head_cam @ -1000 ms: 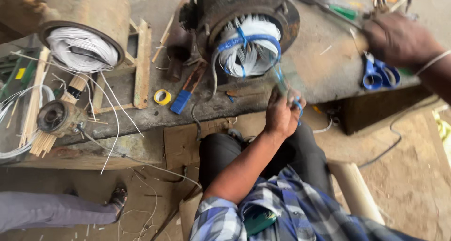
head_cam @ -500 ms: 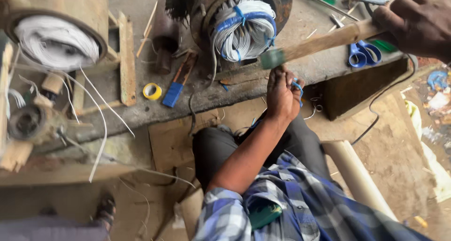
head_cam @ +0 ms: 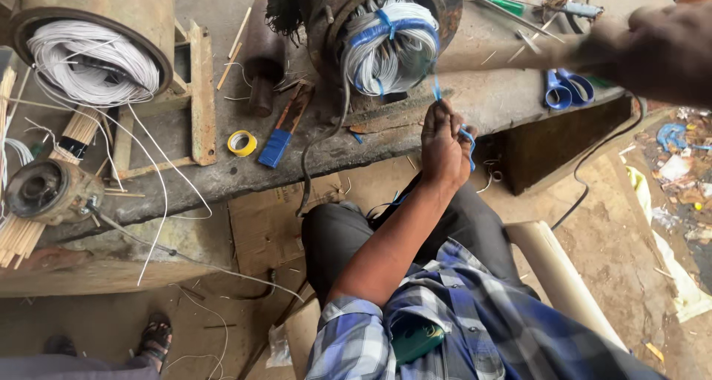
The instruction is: The person secures bundles of white wire inside a motor stator housing using blue plastic ties, pulling and tightening each tie by hand, tapping the wire bundle with a wooden mallet, and trimming excess tie ends with scissors. They work around the stator, tightening ties at several positions on the coil bundle.
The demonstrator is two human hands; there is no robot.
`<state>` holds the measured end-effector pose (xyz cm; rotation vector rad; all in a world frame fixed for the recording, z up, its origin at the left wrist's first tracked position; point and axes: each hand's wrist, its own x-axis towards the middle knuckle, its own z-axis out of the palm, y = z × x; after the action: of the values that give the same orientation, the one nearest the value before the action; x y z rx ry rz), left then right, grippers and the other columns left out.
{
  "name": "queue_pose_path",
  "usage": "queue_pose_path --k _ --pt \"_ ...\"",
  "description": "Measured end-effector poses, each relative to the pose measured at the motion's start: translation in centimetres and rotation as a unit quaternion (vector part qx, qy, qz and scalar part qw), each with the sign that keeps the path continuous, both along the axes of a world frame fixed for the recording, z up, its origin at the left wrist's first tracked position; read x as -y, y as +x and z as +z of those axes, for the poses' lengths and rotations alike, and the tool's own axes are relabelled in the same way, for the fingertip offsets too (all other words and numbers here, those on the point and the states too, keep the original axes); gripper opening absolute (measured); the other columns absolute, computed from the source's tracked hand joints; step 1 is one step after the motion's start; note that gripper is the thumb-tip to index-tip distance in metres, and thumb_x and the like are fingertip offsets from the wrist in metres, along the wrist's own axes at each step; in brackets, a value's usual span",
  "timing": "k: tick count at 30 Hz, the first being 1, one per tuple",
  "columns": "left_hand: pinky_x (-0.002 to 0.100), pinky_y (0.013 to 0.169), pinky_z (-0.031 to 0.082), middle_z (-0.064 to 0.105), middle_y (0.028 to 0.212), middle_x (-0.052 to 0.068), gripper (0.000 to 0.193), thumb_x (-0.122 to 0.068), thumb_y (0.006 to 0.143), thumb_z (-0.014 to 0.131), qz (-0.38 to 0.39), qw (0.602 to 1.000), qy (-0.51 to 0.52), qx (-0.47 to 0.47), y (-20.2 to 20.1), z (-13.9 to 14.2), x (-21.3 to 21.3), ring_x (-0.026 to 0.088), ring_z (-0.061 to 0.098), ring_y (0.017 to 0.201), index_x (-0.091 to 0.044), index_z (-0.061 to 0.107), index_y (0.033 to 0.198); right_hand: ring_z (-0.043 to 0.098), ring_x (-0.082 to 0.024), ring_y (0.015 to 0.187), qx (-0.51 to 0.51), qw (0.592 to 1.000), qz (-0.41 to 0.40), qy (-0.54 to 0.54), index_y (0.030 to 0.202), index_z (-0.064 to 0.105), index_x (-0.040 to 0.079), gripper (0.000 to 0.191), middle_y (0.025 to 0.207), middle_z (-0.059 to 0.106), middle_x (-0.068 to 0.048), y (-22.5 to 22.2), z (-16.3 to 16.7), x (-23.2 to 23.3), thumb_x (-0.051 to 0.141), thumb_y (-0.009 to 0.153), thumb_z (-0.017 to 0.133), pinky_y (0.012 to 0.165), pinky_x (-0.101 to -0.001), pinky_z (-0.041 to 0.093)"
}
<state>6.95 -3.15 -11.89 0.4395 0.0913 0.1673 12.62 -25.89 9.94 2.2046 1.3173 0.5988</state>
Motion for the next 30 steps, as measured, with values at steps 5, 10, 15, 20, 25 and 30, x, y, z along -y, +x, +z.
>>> queue_pose_path --k 5,10,15,20,25,30 --pt "0.027 0.069 0.040 0.041 0.079 -0.006 0.014 -0.023 0.118 0.047 0.031 0.988 -0.029 0.152 0.5 -0.2 0.3 0.006 0.038 0.069 -0.019 0.055 0.106 0.071 -0.024 0.066 0.060 0.986 0.154 0.010 0.133 0.062 0.023 0.051 0.078 0.068 -0.008 -3.8 2.6 -2.6 0.047 0.088 0.067 0.057 -0.0360 0.056" --pt "0.029 0.069 0.044 0.042 0.076 -0.007 0.016 -0.027 0.113 0.047 0.018 0.998 -0.018 0.061 0.4 -0.5 0.1 0.006 0.040 0.068 -0.020 0.056 0.102 0.060 -0.009 0.045 0.152 0.978 -0.119 -0.083 0.148 0.053 0.038 0.052 0.071 0.062 0.000 -6.8 2.2 -2.6 0.053 0.099 0.057 0.038 -0.0229 0.040" --pt "0.026 0.071 0.041 0.049 0.084 -0.008 0.014 -0.025 0.115 0.048 0.019 1.000 -0.013 0.018 -0.7 -0.2 -0.7 0.005 0.046 0.074 -0.022 0.058 0.105 0.055 -0.018 0.052 0.134 0.990 0.044 0.006 0.127 0.068 0.013 0.038 0.070 0.060 -0.007 -7.2 1.3 -2.4 0.035 0.096 0.063 0.043 -0.0316 0.039" --pt "0.030 0.077 0.049 0.046 0.080 -0.010 0.012 -0.023 0.112 0.050 -0.001 0.999 0.004 -0.050 -0.9 -0.3 -1.2 0.005 0.047 0.073 -0.023 0.058 0.103 0.060 -0.022 0.052 0.087 0.993 0.045 0.073 0.120 0.068 0.018 0.034 0.072 0.065 -0.009 -6.2 -0.2 -1.5 0.035 0.091 0.063 0.045 -0.0352 0.042" --pt "0.028 0.072 0.046 0.043 0.079 -0.008 0.018 -0.028 0.115 0.045 0.001 0.999 0.023 0.047 -1.2 -0.4 -1.6 0.005 0.040 0.069 -0.020 0.056 0.104 0.065 -0.026 0.065 -0.091 0.976 -0.062 0.186 0.119 0.062 0.012 0.035 0.080 0.068 -0.012 -5.0 -3.0 2.3 0.039 0.097 0.065 0.058 -0.0373 0.049" --pt "0.026 0.067 0.042 0.038 0.077 -0.008 0.014 -0.027 0.116 0.045 -0.018 0.997 0.036 0.072 -1.5 1.5 -2.7 0.004 0.035 0.067 -0.019 0.056 0.118 0.067 -0.034 0.080 -0.287 0.862 -0.246 0.339 0.126 0.058 0.004 0.045 0.092 0.068 -0.020 -6.8 -7.6 4.2 0.040 0.099 0.063 0.070 -0.0449 0.051"
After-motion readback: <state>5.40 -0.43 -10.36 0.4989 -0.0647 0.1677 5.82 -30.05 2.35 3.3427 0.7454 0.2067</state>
